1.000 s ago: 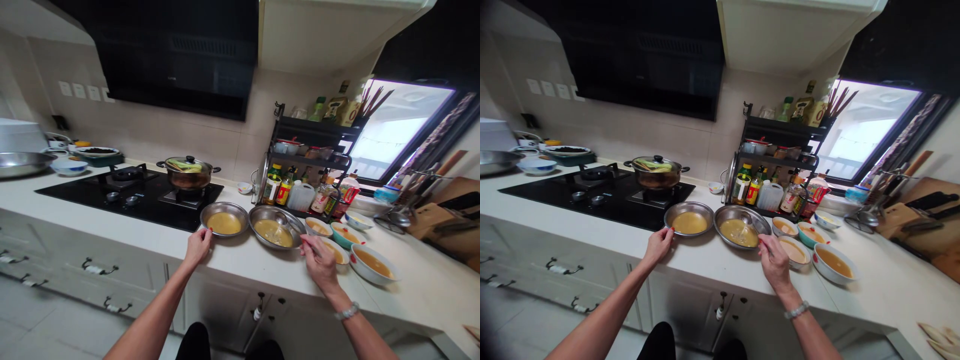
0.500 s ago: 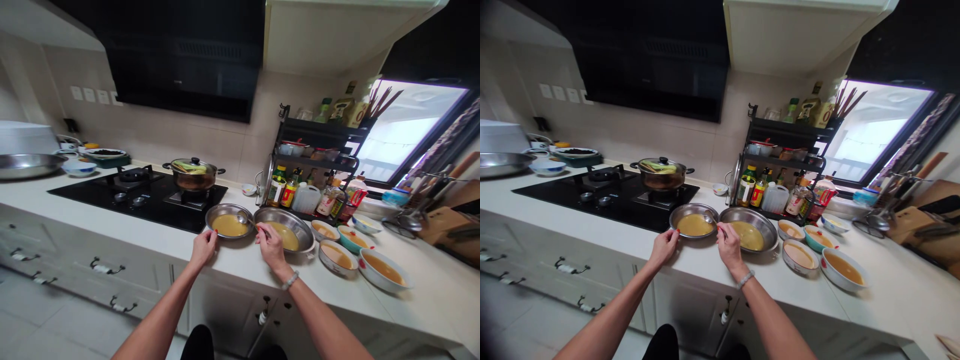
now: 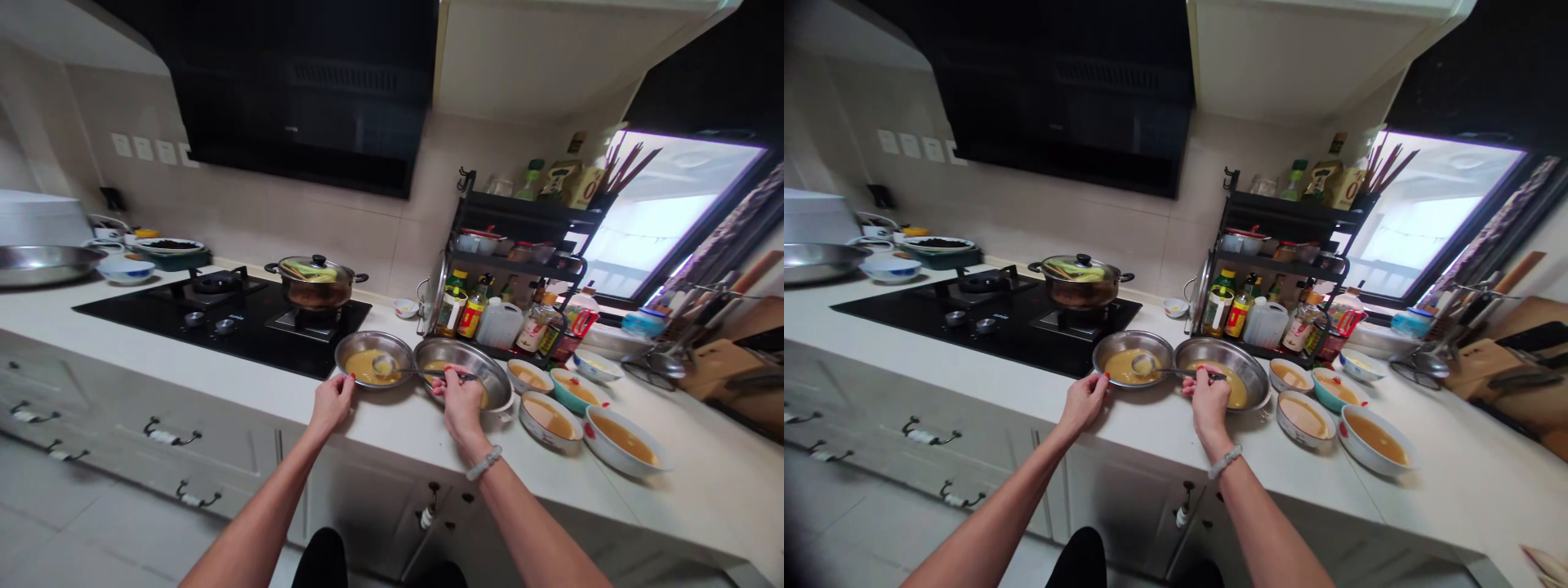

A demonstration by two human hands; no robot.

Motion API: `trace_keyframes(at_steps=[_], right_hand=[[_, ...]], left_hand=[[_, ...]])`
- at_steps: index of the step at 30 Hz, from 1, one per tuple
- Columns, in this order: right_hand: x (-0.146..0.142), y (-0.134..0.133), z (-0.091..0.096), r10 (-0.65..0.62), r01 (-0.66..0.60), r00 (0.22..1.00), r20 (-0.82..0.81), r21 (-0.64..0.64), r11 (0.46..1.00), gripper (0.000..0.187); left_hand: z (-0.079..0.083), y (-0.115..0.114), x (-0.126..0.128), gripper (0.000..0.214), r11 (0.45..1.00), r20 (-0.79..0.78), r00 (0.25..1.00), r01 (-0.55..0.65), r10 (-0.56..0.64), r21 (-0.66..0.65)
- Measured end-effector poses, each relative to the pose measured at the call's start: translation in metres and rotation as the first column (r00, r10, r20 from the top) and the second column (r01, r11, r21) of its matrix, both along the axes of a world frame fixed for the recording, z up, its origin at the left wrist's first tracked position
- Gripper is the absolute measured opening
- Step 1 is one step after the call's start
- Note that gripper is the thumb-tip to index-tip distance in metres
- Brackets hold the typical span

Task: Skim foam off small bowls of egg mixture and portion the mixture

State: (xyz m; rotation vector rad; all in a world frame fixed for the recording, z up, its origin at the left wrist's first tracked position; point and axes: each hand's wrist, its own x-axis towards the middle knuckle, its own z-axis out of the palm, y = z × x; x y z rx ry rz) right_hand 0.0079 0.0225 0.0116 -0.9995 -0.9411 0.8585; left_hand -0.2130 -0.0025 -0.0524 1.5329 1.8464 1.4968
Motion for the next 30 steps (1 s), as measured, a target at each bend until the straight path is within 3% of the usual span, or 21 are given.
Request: trace_keyframes(at_steps=[6,11,17,20,23,26,28,30], right_hand=[[0.013,-0.01,0.015,-0.007,0.007,0.993,-0.12,-0.005,1.0,0.027],[0.044,-0.012,0.028,-0.054,0.062,0.989,-0.14,0.051,0.997,0.029],[0.095,-0.006,0.037,-0.23,0.234,0.971,-0.066,0.077,0.969,0.031],[0.115,-0.01,0.033,-0.296,0.286,0.95,0.097,0.106,0.952,0.033],[0.129,-0.02,0.024,-0.296,0.229,0.89,0.346,0.221,0.948,0.031],[0.135,-0.032,0.017,-0.281,0.055,0.774,0.567,0.382,0.922,0.024],[0.133,-0.037,0.015,-0.283,-0.077,0.7,0.656,0.464,0.883,0.018],[0.124,-0.041,0.015,-0.293,-0.153,0.673,0.679,0.515,0.844,0.014]], left_hand=[[0.0,0.0,0.0,0.043,1.0,-0.011,1.0,-0.005,0.005,0.001],[0.0,0.0,0.0,0.045,1.0,-0.028,1.0,-0.003,0.003,-0.006],[0.0,0.0,0.0,0.045,1.0,-0.034,0.999,-0.008,0.008,-0.001],[0.0,0.0,0.0,0.045,1.0,-0.03,0.999,-0.013,0.013,-0.004],[-0.001,0.001,0.0,0.045,1.0,-0.031,0.999,-0.014,0.013,-0.008],[-0.001,0.001,0.0,0.046,1.0,-0.03,1.0,-0.009,0.008,-0.012],[-0.002,0.002,0.0,0.045,1.0,-0.027,1.0,-0.008,0.008,-0.011],[-0.002,0.001,0.0,0.044,1.0,-0.027,1.0,-0.008,0.008,-0.003]])
